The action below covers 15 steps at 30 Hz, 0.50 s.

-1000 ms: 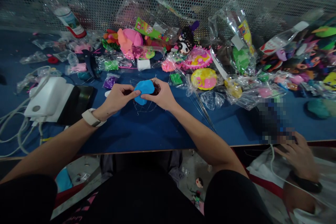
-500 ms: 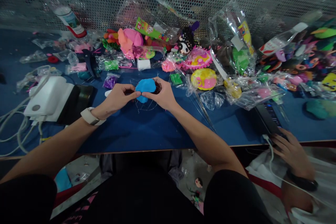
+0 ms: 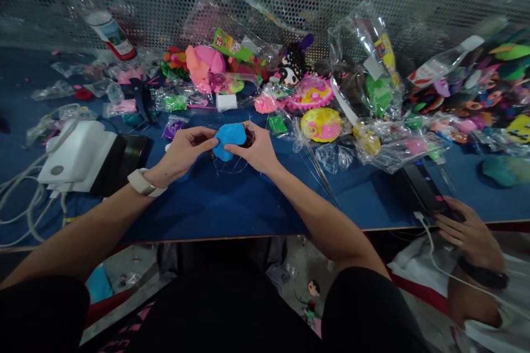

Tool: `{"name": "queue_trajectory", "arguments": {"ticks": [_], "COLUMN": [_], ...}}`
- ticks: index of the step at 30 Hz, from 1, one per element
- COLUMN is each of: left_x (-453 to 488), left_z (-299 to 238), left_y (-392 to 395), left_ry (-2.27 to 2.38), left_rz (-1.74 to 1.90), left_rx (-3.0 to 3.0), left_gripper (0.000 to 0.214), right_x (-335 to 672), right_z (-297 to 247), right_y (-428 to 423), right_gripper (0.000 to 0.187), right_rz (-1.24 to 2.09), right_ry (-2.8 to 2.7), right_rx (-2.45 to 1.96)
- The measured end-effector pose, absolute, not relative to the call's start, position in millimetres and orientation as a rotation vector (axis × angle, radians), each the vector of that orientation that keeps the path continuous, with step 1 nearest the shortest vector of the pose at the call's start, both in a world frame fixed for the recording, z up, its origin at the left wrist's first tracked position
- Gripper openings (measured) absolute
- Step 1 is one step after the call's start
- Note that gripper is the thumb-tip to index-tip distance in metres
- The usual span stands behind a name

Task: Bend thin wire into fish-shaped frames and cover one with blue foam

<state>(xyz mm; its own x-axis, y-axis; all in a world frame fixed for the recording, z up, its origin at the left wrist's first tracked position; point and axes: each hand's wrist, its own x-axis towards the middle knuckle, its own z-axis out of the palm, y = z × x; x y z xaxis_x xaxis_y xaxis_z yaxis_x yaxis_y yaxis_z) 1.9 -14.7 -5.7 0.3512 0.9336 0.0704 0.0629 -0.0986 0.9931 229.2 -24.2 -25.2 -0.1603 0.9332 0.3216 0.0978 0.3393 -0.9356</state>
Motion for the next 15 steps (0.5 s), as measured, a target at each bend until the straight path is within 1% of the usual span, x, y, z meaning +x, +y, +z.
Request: {"name": "queue_trajectory", "arguments": {"ticks": [5,10,15], "left_x": [1.6,-0.9,-2.4], "left_z": [-3.9,-2.8,0.0], "left_y": [-14.1,-11.7,-11.3], "left_ry": [0.946,0.879,0.893], "left_rz": [0.975,0.871,0.851], "left_rx": [1.426,1.287,1.165], "left_gripper": [0.04,0.041,0.037], "right_x": [228.1,228.1,230.4], "right_z": [-25.8,-27.0,-28.0], "right_y": [-24.6,-23.8,-22.5], "right_gripper": [0.058,0.058,0.058], "right_rz": [0.986,0.995,0.971], "right_ry": [-1.535,-1.536,-1.539], "right_rx": [-1.006,-1.013,-1.039]}}
